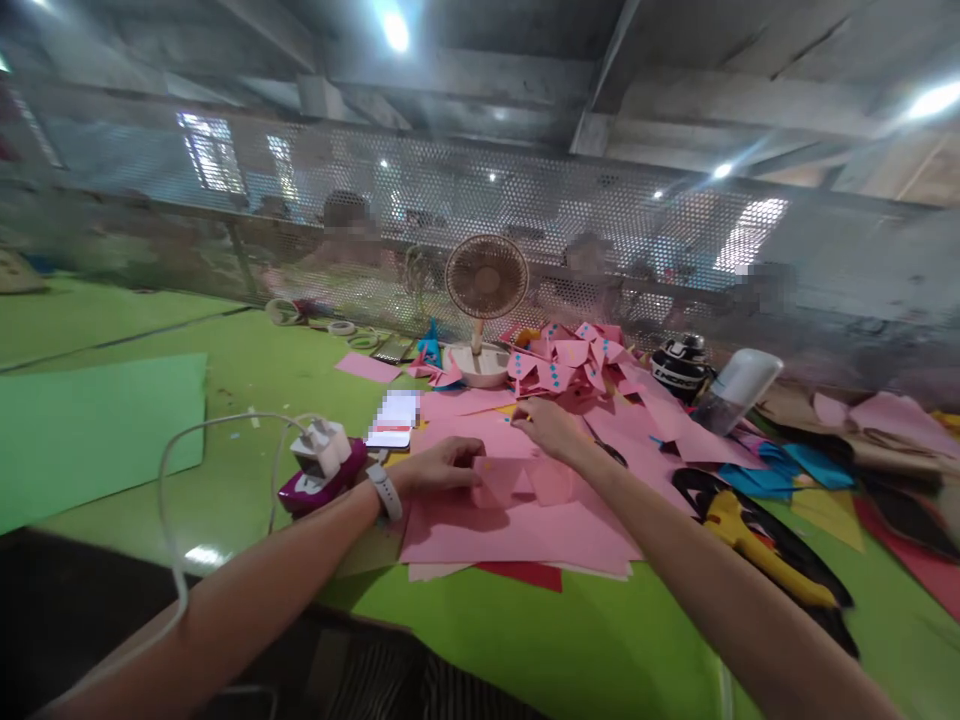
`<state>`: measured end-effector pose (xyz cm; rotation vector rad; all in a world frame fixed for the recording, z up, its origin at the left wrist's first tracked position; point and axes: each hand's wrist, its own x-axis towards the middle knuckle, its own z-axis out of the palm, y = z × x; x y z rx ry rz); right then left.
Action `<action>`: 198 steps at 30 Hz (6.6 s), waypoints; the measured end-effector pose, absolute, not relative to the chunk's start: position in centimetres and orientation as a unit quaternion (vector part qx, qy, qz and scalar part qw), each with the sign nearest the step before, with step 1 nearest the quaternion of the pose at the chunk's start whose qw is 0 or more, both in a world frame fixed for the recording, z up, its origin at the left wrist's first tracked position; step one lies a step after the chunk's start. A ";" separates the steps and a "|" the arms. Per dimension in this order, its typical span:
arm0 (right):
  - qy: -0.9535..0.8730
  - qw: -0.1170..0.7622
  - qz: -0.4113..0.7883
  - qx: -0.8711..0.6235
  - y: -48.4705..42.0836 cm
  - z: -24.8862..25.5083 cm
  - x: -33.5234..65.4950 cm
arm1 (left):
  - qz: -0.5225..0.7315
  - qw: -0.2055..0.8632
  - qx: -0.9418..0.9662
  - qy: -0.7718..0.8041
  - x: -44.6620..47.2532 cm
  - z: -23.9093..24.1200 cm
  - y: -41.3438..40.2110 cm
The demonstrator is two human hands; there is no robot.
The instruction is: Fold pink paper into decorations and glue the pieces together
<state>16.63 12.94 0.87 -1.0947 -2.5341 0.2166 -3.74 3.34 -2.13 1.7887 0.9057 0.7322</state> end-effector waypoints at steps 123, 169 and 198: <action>-0.955 0.209 -0.005 -0.209 9.4 3.1 10.5 | 0.567 0.771 0.179 0.227 -3.8 -0.4 4.2; -0.872 0.346 0.150 -0.313 6.3 3.1 15.1 | 0.393 0.211 0.759 0.475 -3.6 1.3 2.0; -0.855 0.293 0.281 -0.324 6.0 1.9 15.8 | 0.378 0.305 0.782 0.392 -3.4 0.8 2.1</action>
